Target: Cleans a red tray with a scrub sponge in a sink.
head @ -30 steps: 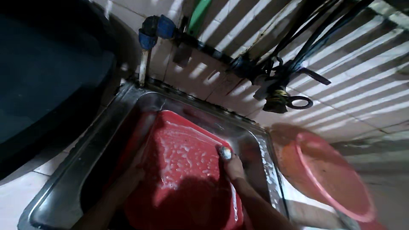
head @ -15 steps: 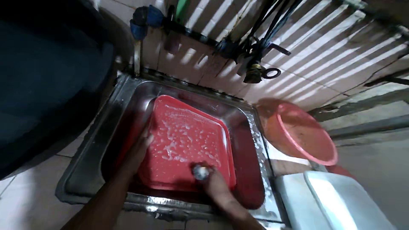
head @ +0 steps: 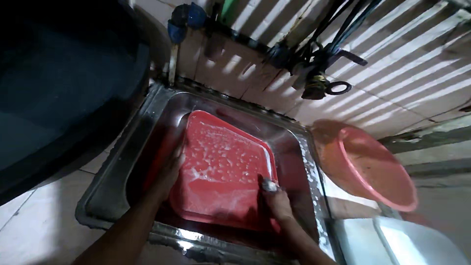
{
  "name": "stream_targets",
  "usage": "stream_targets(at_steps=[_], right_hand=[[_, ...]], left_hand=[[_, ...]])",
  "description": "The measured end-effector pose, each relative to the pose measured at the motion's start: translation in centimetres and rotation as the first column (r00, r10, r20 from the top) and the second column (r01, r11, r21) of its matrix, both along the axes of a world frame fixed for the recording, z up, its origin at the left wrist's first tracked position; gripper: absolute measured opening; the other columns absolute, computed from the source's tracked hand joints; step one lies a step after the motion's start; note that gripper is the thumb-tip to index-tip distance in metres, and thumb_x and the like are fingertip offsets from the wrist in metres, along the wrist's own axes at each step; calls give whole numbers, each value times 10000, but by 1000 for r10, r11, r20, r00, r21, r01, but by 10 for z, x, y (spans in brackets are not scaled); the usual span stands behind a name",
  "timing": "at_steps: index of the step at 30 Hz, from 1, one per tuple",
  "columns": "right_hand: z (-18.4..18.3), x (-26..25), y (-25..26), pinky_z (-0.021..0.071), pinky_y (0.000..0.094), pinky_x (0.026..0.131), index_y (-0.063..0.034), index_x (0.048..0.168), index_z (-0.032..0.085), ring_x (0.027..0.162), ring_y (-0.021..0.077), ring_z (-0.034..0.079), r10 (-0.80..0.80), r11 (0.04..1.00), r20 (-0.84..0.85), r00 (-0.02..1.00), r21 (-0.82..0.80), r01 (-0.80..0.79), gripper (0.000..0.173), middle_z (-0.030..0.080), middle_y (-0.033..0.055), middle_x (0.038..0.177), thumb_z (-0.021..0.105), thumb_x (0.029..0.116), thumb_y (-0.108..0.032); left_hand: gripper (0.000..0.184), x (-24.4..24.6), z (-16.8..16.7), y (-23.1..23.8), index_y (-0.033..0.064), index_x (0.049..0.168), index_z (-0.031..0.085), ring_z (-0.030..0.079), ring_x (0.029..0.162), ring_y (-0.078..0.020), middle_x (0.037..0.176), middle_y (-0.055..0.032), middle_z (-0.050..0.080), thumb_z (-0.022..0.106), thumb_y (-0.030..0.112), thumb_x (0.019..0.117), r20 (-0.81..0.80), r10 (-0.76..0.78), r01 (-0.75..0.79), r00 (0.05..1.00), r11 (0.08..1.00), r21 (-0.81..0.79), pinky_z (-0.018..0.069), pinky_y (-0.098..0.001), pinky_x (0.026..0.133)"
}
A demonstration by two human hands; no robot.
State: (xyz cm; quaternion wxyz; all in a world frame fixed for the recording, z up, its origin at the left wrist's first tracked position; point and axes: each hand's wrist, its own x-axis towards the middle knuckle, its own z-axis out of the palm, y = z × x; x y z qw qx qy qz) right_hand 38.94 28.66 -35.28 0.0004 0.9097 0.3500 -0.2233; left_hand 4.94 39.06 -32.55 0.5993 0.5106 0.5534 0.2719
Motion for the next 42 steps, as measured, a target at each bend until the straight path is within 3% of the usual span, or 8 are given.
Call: stream_targets(at_steps=[5, 8, 13, 23, 29, 32, 37, 42], right_hand=[[30, -173, 43, 471, 529, 1081, -29, 1346, 649, 1269, 380, 592, 627, 724, 17, 779, 357, -591, 519, 640, 212, 1335, 709, 898, -283], [-3, -147, 39, 519, 601, 993, -38, 1300, 688, 1208, 407, 643, 739, 460, 223, 636, 524, -717, 517, 683, 195, 1294, 702, 861, -310], [-26, 19, 72, 421, 569, 1122, 66, 1414, 529, 1342, 450, 521, 104, 974, 159, 982, 182, -132, 564, 545, 312, 1413, 600, 1017, -328], [29, -166, 236, 438, 602, 1085, 5, 1270, 660, 1320, 430, 529, 504, 827, 25, 863, 276, -491, 443, 586, 254, 1372, 701, 958, -307], [17, -190, 115, 457, 614, 1057, 18, 1255, 669, 1241, 431, 587, 757, 508, 86, 647, 546, -667, 412, 649, 230, 1288, 702, 907, -200], [-5, -179, 48, 518, 540, 980, -19, 1171, 712, 1126, 364, 674, 824, 169, 309, 474, 665, -728, 553, 715, 188, 1200, 398, 1001, -441], [20, -168, 143, 451, 585, 1084, -10, 1298, 659, 1256, 401, 581, 760, 515, -44, 649, 649, -559, 388, 646, 221, 1302, 671, 936, -148], [44, -174, 250, 382, 595, 1136, 11, 1380, 587, 1354, 440, 489, 500, 713, -79, 862, 604, -358, 521, 549, 263, 1422, 688, 979, -306]], left_hand=[[509, 0, 4, 4, 172, 1598, 370, 412, 1465, -227, 1624, -69, 400, 404, 338, 1119, -25, 24, -25, 999, 998, -54, 343, -488, 1188], [522, -2, 0, 6, 234, 1620, 332, 499, 1386, -206, 1594, -65, 442, 417, 329, 1114, -1, 11, -11, 1000, 997, -78, 433, -451, 1118], [524, 0, 1, 7, 188, 1619, 323, 441, 1439, -189, 1611, -82, 409, 397, 326, 1118, 19, -13, 14, 1000, 997, -77, 397, -407, 1164], [501, -8, -3, 5, 120, 1571, 417, 449, 1442, -181, 1573, -94, 469, 394, 336, 1119, -88, -73, 74, 993, 997, 9, 366, -387, 1199], [499, -6, 7, 1, 71, 1461, 529, 550, 1308, -182, 1422, -130, 581, 342, 388, 1124, 0, 89, -89, 996, 996, -25, 445, -384, 1108], [554, -3, 6, 4, 55, 1543, 423, 468, 1408, -209, 1542, -154, 480, 261, 392, 1134, 97, 137, -122, 986, 982, -147, 380, -407, 1165], [431, -1, 17, 3, 62, 1491, 504, 551, 1311, -156, 1452, -116, 571, 461, 245, 1103, 144, 130, -114, 981, 987, -114, 451, -335, 1102], [490, -2, 14, 3, 108, 1550, 446, 478, 1407, -190, 1551, -116, 485, 429, 330, 1112, 91, 57, -46, 994, 991, -122, 401, -387, 1156]])
